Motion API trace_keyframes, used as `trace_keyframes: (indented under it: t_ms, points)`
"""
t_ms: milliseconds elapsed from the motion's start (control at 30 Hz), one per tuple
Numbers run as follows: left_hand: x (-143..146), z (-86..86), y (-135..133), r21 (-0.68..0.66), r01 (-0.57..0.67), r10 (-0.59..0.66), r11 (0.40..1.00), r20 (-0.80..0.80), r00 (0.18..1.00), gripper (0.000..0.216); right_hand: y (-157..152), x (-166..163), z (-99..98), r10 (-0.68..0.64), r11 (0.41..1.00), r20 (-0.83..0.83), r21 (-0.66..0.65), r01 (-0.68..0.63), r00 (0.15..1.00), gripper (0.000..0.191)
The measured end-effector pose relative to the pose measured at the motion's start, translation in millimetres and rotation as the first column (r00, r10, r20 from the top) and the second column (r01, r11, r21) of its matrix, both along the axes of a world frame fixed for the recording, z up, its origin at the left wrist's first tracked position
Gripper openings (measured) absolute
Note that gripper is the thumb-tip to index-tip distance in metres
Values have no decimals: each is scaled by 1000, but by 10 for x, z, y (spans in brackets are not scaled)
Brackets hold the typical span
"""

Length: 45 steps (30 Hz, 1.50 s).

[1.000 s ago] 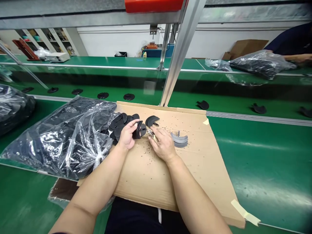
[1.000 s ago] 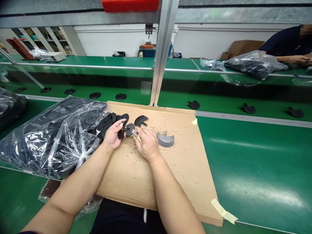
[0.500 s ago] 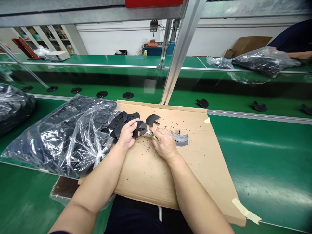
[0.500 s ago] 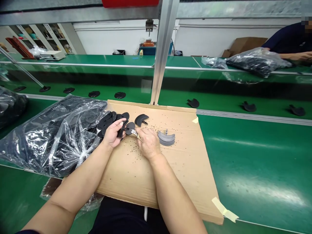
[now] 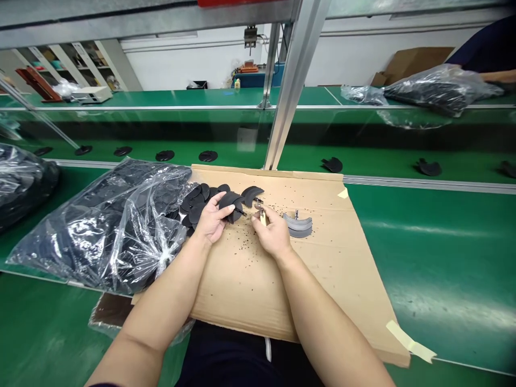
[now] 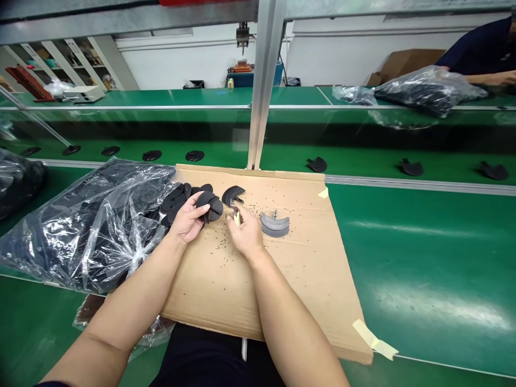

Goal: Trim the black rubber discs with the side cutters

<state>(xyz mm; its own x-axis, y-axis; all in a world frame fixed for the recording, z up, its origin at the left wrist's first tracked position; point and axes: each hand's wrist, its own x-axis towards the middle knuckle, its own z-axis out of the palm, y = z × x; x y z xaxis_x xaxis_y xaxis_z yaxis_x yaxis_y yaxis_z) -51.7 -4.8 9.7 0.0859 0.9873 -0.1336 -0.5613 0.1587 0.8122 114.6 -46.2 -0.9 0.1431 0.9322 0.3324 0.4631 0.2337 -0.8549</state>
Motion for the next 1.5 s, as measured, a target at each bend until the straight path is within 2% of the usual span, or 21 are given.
trace_keyframes:
  t_ms: [100, 200, 333, 500, 600, 733, 967, 1100, 1333, 1500]
  points:
    - [-18, -9, 10, 13, 54, -55, 998, 36, 998, 40, -1, 11, 13, -7, 1000, -52, -30, 6, 999, 38]
    - [-31, 9, 10, 15, 60, -61, 998, 42, 997, 37, -3, 17, 16, 22, 1000, -17, -5, -22, 1000, 40]
    - [-39, 40, 8, -90, 3, 1, 996, 35, 999, 42, -20, 10, 19, 71, 997, 96, -11, -70, 993, 39]
    - [-43, 54, 12, -163, 85, -58, 983, 166, 984, 22, -82, -37, 41, 207, 976, 263, 15, -219, 942, 42]
    - [-38, 65, 2, -199, 120, -87, 973, 167, 982, 21, -116, -68, 61, 264, 960, 348, -4, -280, 900, 44]
    - [-30, 81, -18, -242, 168, -141, 956, 127, 982, 20, -130, -76, 92, 275, 959, 437, -61, -277, 856, 46]
    - [-85, 65, 2, -209, 326, -281, 922, 217, 935, 15, -138, -77, 119, 298, 954, 491, -124, -273, 818, 47]
    - [-87, 52, -11, -199, 323, -293, 925, 166, 942, 16, -149, -86, 132, 314, 950, 521, -171, -263, 794, 47]
    - [-70, 57, -39, -156, 327, -317, 932, 87, 945, 30, -158, -79, 185, 336, 942, 582, -231, -245, 741, 41]
    - [-49, 50, -35, -164, 271, -273, 949, 12, 962, 34, -168, -66, 223, 347, 938, 616, -246, -246, 707, 39]
